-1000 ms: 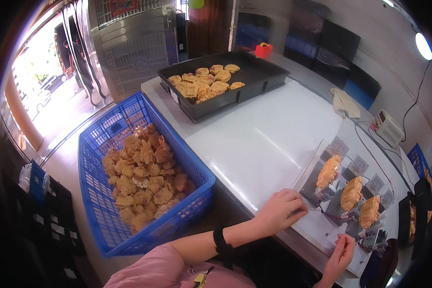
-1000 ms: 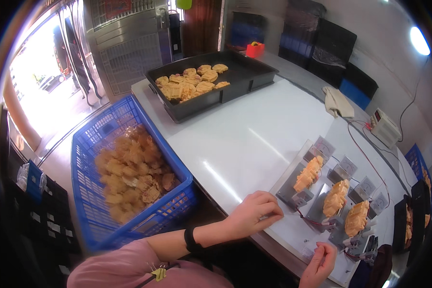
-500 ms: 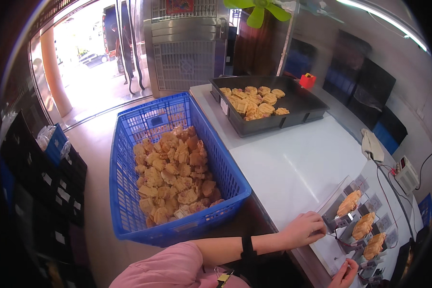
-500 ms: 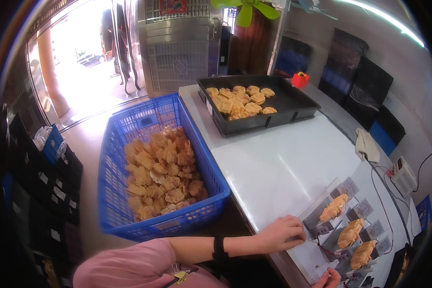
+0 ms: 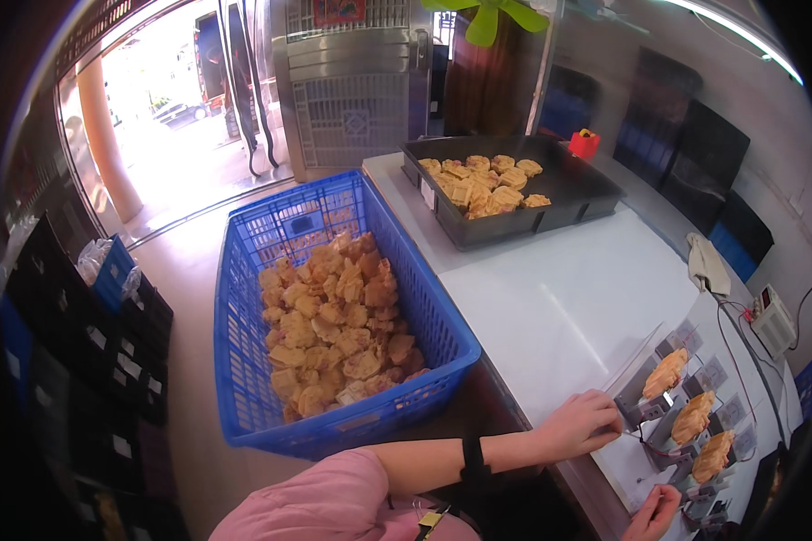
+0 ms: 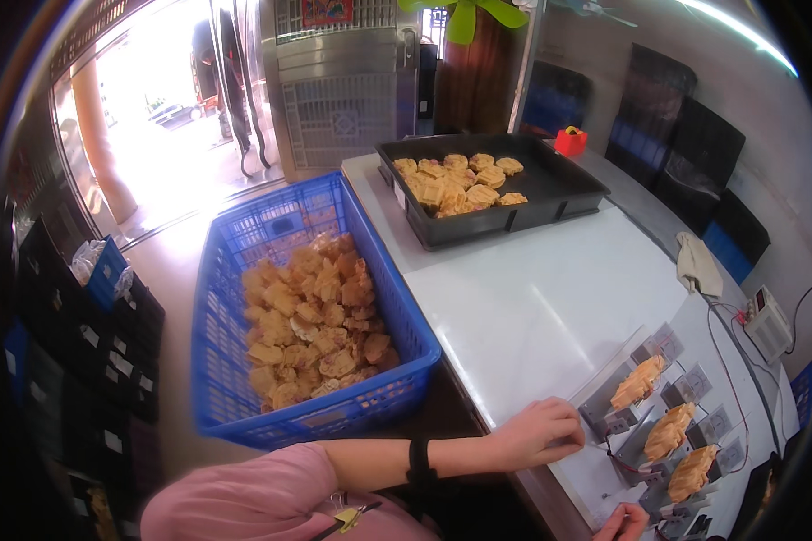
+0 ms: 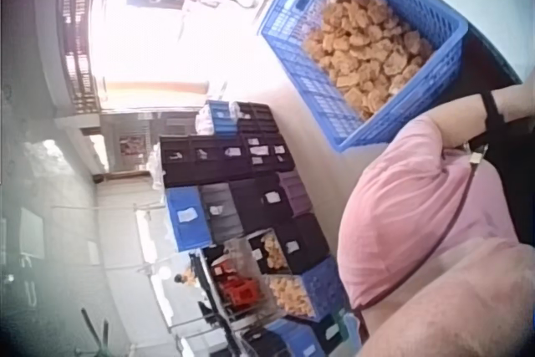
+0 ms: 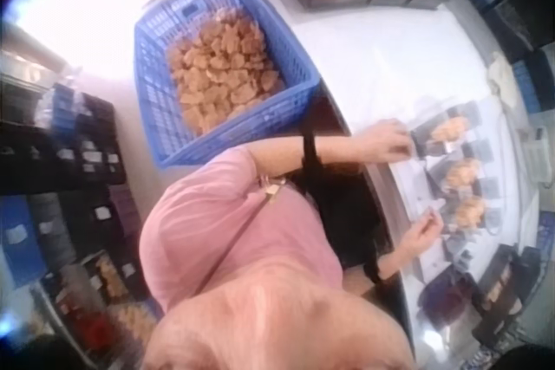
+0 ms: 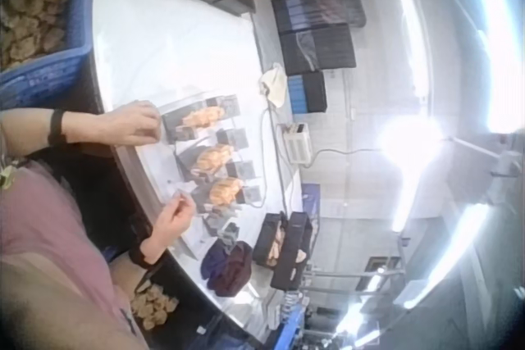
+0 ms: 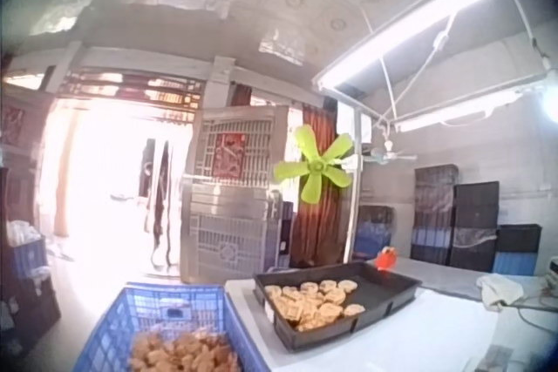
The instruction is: Test electronic toy parts using an electrical measurement jig with multimeters.
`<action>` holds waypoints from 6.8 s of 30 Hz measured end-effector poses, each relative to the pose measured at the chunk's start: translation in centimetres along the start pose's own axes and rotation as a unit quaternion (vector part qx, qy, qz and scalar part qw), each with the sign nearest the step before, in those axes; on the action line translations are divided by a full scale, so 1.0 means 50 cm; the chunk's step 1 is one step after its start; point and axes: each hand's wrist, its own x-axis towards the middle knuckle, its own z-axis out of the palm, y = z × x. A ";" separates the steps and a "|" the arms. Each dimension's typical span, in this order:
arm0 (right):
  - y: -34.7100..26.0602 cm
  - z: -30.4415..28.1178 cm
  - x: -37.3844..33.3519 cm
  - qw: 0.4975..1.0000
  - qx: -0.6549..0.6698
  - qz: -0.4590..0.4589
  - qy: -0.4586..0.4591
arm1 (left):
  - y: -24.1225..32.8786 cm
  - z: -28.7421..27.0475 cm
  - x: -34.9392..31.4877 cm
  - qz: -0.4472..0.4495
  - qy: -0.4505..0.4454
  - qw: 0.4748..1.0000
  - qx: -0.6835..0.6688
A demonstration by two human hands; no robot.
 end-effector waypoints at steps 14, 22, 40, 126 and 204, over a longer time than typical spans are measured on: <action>-0.003 0.007 0.005 0.999 0.038 0.016 0.028 | -0.005 0.007 0.000 0.005 0.008 1.000 0.008; -0.002 0.004 0.001 1.000 0.011 -0.023 0.018 | -0.007 0.005 0.003 0.025 0.015 1.000 -0.007; -0.011 0.004 -0.004 0.998 0.046 0.001 0.035 | -0.005 0.006 0.003 0.015 0.013 1.000 -0.004; -0.079 0.021 0.031 0.963 -0.232 -0.128 -0.050 | -0.011 0.019 0.000 0.002 0.042 0.999 -0.024; -0.049 0.014 0.038 0.969 -0.188 -0.151 -0.055 | -0.015 0.009 0.006 0.043 0.040 0.998 -0.036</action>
